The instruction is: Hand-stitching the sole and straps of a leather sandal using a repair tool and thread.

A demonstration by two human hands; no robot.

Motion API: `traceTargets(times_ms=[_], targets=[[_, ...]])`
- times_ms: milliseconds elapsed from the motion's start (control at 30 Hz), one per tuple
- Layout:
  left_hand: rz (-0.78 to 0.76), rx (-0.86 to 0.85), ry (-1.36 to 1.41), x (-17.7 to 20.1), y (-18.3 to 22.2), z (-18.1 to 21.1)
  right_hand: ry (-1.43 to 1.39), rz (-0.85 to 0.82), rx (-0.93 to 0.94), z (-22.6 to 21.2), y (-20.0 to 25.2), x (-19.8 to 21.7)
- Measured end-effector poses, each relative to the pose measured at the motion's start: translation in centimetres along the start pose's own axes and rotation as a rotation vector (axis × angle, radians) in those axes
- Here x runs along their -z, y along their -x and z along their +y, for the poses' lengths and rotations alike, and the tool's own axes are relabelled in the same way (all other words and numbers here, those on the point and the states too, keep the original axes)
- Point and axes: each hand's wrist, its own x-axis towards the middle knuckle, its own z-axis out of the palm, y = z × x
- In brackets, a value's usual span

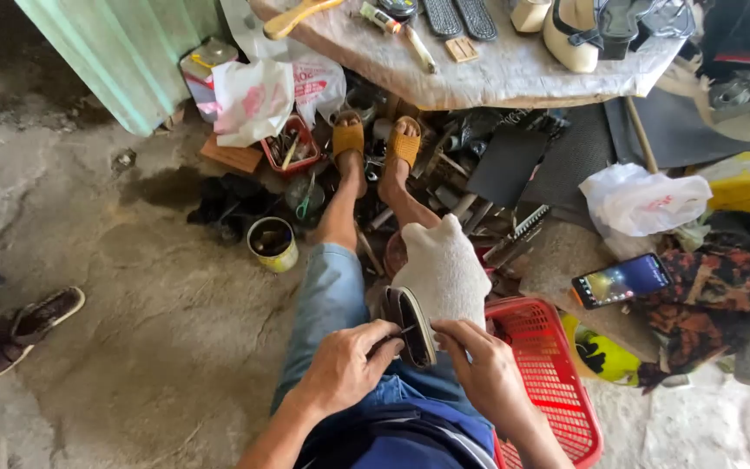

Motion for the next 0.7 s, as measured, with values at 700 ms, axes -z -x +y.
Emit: traceTargets(times_ms=[700], targets=[[-0.165,0.410,0.089,4.1,-7.7,-9.4,-0.187,-0.200,-0.192,2.7,-12.1,-4.6]])
